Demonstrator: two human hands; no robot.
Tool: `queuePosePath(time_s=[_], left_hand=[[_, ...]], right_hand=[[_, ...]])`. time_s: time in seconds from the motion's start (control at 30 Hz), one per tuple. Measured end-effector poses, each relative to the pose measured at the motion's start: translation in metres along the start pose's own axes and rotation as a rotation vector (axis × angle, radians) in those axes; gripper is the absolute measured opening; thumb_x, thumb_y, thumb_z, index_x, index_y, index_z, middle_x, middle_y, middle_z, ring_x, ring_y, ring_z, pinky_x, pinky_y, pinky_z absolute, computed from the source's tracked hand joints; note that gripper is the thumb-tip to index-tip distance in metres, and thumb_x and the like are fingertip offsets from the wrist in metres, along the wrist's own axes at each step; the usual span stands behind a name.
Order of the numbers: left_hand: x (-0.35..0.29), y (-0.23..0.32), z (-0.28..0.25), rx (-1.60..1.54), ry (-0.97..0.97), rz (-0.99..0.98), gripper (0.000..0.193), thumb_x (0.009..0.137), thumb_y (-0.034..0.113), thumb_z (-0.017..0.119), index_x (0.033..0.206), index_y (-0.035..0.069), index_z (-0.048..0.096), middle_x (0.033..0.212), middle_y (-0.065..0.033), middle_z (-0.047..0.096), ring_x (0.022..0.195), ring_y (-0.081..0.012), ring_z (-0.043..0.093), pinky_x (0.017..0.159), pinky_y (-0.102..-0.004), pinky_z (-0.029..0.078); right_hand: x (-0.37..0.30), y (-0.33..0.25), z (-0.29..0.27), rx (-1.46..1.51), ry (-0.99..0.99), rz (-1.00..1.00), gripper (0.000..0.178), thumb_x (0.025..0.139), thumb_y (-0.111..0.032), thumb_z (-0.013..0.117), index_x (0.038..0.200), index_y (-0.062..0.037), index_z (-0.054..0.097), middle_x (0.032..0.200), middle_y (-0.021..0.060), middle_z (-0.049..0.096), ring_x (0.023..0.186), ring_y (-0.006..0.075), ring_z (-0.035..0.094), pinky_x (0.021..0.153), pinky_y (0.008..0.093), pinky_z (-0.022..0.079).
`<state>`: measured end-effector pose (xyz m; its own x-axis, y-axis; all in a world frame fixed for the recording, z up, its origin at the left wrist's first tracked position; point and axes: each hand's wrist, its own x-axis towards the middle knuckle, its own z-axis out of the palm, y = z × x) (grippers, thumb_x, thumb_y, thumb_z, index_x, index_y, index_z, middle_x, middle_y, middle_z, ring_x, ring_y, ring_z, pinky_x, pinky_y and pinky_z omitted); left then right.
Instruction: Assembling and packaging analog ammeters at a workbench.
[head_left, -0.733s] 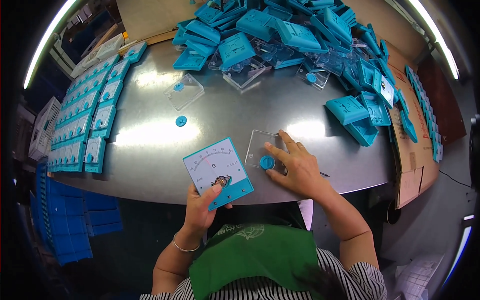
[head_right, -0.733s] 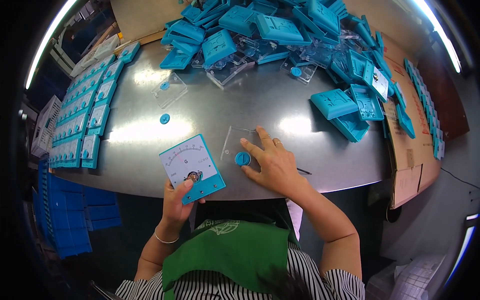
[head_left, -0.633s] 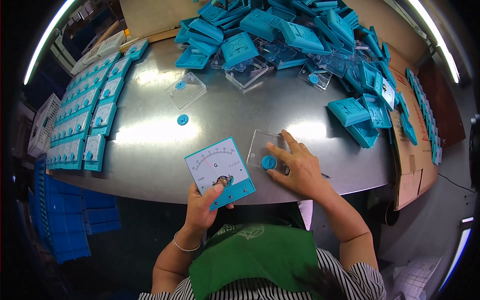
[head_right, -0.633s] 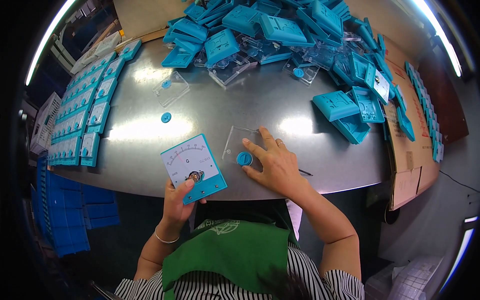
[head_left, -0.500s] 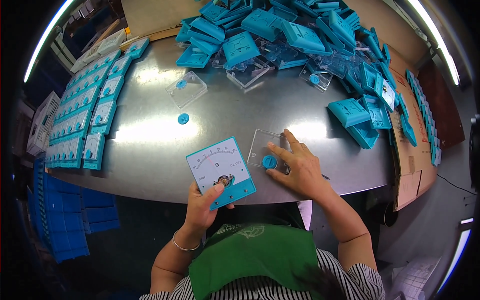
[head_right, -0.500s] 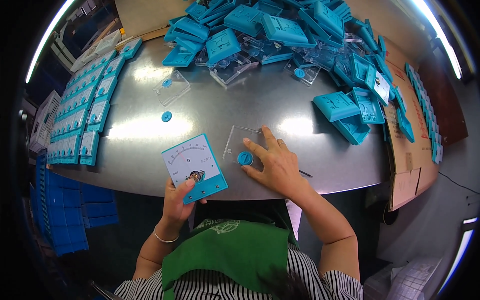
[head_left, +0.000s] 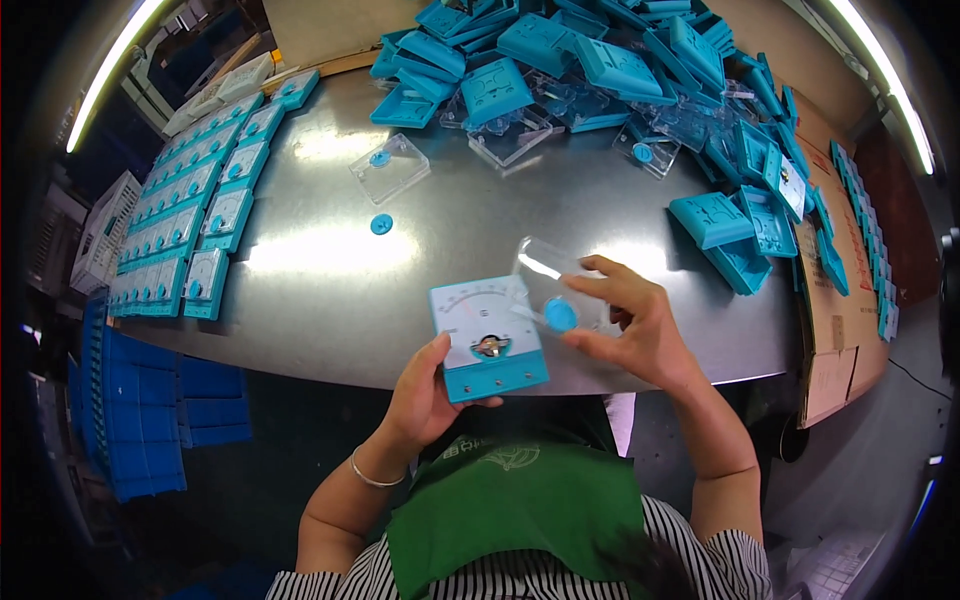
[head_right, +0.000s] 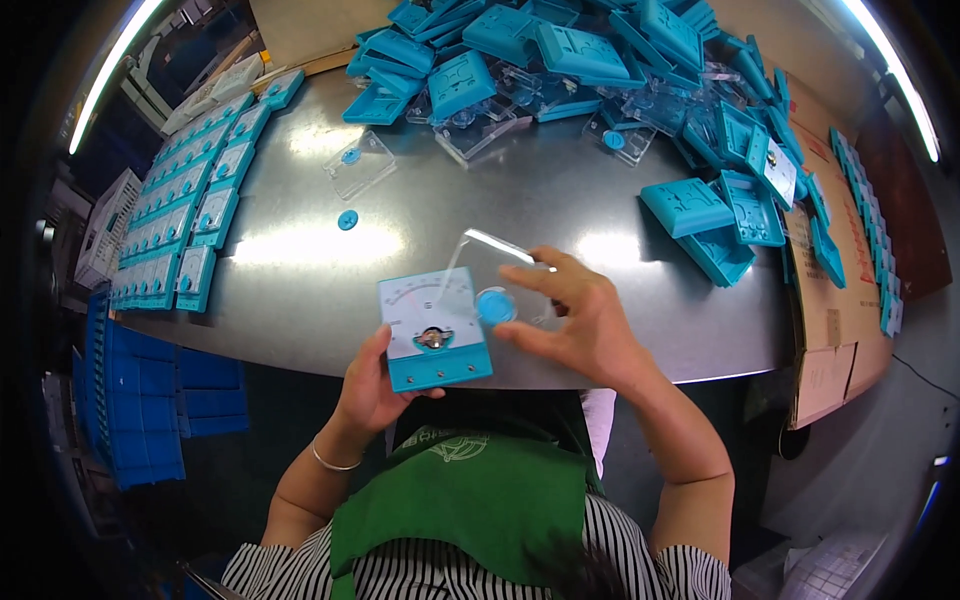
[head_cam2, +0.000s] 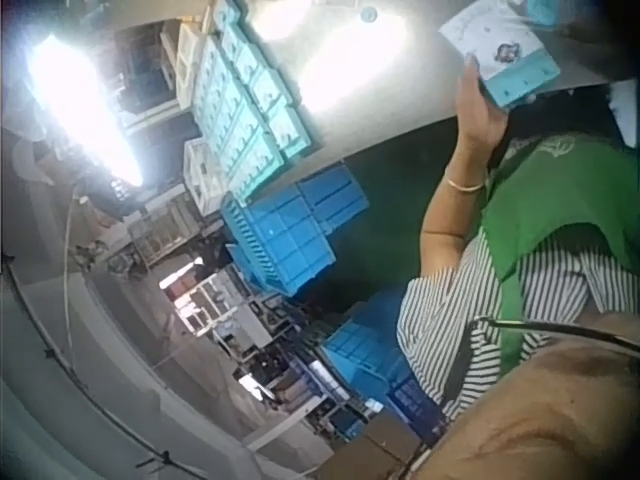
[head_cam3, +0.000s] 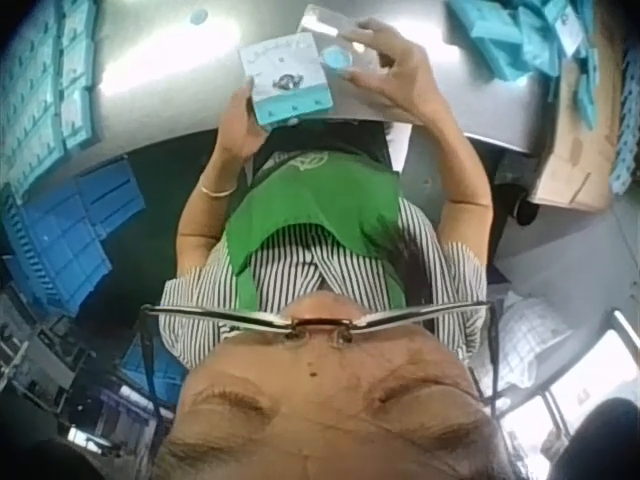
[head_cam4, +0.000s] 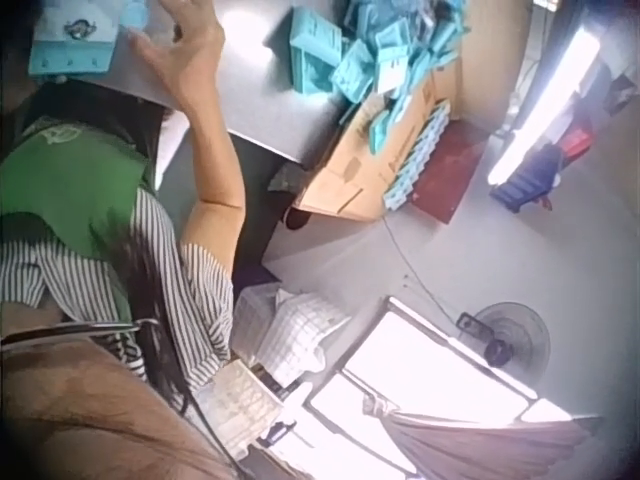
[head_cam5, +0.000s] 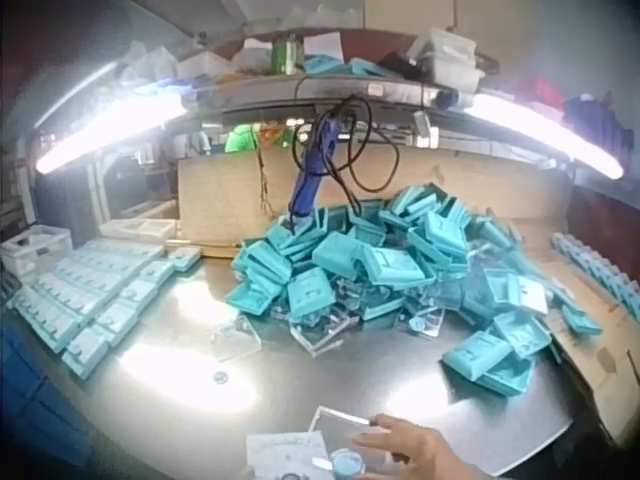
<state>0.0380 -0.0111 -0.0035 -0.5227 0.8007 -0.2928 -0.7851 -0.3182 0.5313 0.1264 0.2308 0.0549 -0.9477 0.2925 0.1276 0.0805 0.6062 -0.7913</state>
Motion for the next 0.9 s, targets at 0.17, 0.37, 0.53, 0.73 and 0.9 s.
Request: queuePosePath(time_s=[0.17,0.37,0.53,0.73,0.9], left_hand=[[0.011,-0.012,0.019,-0.039,-0.102,-0.118,0.055,0.100,0.044,0.021,0.135,0.004,0.034,0.125,-0.0173,0.052,0.106,-0.0305,0.059,0.077,-0.0432,0.058],[0.012,-0.016,0.019,-0.043,-0.090,-0.170,0.056,0.100,0.045,0.018,0.136,0.005,0.033,0.126,-0.0163,0.051,0.106,-0.0299,0.059,0.077,-0.0423,0.058],[0.011,-0.018,0.015,-0.054,-0.103,-0.166,0.057,0.100,0.046,0.018,0.136,0.005,0.032,0.126,-0.0153,0.051,0.106,-0.0287,0.060,0.077,-0.0404,0.059],[0.010,-0.020,0.006,-0.106,-0.121,-0.190,0.060,0.098,0.049,0.018,0.136,0.005,0.031,0.126,-0.0163,0.051,0.103,-0.0286,0.061,0.077,-0.0374,0.060],[0.008,-0.019,0.005,-0.228,-0.103,-0.233,0.064,0.097,0.052,0.019,0.137,0.004,0.028,0.126,-0.0179,0.050,0.102,-0.0301,0.062,0.076,-0.0348,0.060]], right_hand=[[0.001,0.000,0.010,0.006,-0.182,-0.219,0.056,0.063,-0.020,0.082,0.115,-0.0097,0.066,0.121,0.0192,0.056,0.077,0.0163,0.058,0.063,0.0271,0.048],[-0.002,0.003,0.011,0.044,-0.239,-0.186,0.054,0.065,-0.022,0.081,0.115,-0.0076,0.065,0.121,0.0209,0.056,0.082,0.0202,0.061,0.066,0.0285,0.049],[-0.002,0.001,0.011,0.038,-0.291,-0.138,0.053,0.067,-0.024,0.081,0.115,-0.0079,0.065,0.121,0.0216,0.056,0.083,0.0196,0.060,0.066,0.0276,0.048],[0.000,0.008,0.022,0.157,-0.311,-0.102,0.051,0.070,-0.032,0.079,0.114,-0.0088,0.066,0.113,0.0179,0.059,0.072,0.0179,0.058,0.064,0.0283,0.049],[0.002,0.009,0.024,0.270,-0.357,-0.030,0.052,0.070,-0.031,0.080,0.113,-0.0053,0.065,0.108,0.0125,0.058,0.067,0.0117,0.050,0.058,0.0244,0.044]])
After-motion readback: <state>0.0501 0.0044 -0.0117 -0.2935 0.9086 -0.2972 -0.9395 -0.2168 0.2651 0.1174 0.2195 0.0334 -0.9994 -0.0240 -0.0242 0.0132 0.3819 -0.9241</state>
